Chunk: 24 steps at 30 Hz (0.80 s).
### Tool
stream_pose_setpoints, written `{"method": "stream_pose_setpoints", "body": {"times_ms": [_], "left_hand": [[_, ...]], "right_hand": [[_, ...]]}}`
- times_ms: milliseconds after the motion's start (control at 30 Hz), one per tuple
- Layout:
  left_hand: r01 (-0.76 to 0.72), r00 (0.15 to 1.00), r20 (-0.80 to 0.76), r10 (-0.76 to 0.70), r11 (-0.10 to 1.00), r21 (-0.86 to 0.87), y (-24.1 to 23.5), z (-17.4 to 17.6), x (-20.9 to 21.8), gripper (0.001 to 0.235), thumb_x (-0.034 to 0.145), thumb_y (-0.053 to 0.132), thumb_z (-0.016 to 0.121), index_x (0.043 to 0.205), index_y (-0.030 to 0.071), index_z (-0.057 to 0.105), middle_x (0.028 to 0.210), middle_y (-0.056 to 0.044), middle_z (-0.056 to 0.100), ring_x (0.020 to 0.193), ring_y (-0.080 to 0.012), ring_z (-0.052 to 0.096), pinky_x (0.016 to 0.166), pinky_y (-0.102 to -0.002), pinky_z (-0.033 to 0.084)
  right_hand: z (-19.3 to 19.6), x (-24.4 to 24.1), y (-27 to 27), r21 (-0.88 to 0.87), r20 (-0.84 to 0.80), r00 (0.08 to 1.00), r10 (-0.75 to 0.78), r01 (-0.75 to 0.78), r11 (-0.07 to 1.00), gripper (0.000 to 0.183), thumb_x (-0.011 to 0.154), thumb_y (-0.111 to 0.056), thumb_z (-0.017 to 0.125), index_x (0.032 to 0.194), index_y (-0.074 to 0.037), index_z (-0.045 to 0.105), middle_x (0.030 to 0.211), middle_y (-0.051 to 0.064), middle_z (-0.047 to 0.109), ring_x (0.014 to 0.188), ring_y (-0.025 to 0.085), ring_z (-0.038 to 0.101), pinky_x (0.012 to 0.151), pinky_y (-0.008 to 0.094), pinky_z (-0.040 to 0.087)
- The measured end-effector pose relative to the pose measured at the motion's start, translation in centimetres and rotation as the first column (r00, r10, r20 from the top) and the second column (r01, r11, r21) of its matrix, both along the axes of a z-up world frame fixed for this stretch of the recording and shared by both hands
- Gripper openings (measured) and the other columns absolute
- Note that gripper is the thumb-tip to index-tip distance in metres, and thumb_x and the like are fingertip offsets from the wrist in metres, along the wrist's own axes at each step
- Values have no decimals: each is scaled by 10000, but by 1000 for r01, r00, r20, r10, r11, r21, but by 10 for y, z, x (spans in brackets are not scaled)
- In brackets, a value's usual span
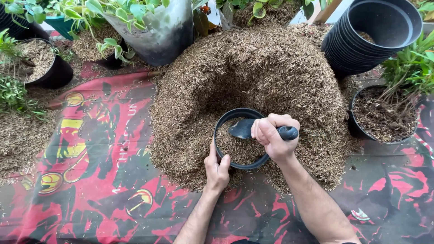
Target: The person scoops soil from a large pile using a small hand trowel and fills a black plastic pot. They repeatedly add soil and use the trowel to level and compact the surface inside the pot.
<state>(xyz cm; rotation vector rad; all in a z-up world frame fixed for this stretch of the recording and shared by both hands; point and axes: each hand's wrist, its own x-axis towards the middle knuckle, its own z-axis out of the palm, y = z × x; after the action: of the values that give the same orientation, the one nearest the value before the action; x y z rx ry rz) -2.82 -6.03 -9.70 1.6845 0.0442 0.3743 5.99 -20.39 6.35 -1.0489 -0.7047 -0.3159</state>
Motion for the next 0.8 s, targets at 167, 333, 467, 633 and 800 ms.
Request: {"method": "stream_pose_setpoints", "body": {"times_ms": [167,333,467,633,800], "left_hand": [[12,1000,-7,-12,999,-33,2,0,4,768,840,343,563,1502,-34,464,537,-110,637,457,-223,635,415,-320,447],[-26,998,-58,24,999,-36,-20,73,-15,862,886,411,513,1579,-50,290,642,-160,674,533,-249,642,478,-373,474],[-146,960,-240,146,989,21,-37,54,-34,769,880,335,604,1540,37,345,1111,-132,689,984,-270,671,877,-386,530],[-62,991,-122,59,998,-17,-12,32,-21,617,892,169,564,1467,-42,492,620,-175,653,520,-245,614,467,-371,460],[91,985,-145,-95,995,-32,16,25,17,534,886,219,532,1379,51,646,562,-98,649,538,-181,581,491,-312,440]], "right_hand": [[-18,4,-5,-53,-15,999,-48,48,997,533,926,116,519,462,-110,388,360,12,321,310,120,307,367,223,310],[-20,-7,-10,-15,-10,998,-62,62,998,528,956,97,501,486,-108,378,371,15,317,308,121,323,371,227,314],[1,-28,-13,-85,-129,974,-184,174,981,412,975,-25,472,581,-84,368,465,32,350,381,156,352,467,329,379],[42,-21,-11,38,34,993,-116,115,993,482,981,55,485,541,-117,388,400,-5,306,333,113,320,408,244,340],[15,-2,-1,9,-8,995,-102,102,995,514,953,112,513,501,-93,382,368,19,298,299,126,321,378,239,324]]}}
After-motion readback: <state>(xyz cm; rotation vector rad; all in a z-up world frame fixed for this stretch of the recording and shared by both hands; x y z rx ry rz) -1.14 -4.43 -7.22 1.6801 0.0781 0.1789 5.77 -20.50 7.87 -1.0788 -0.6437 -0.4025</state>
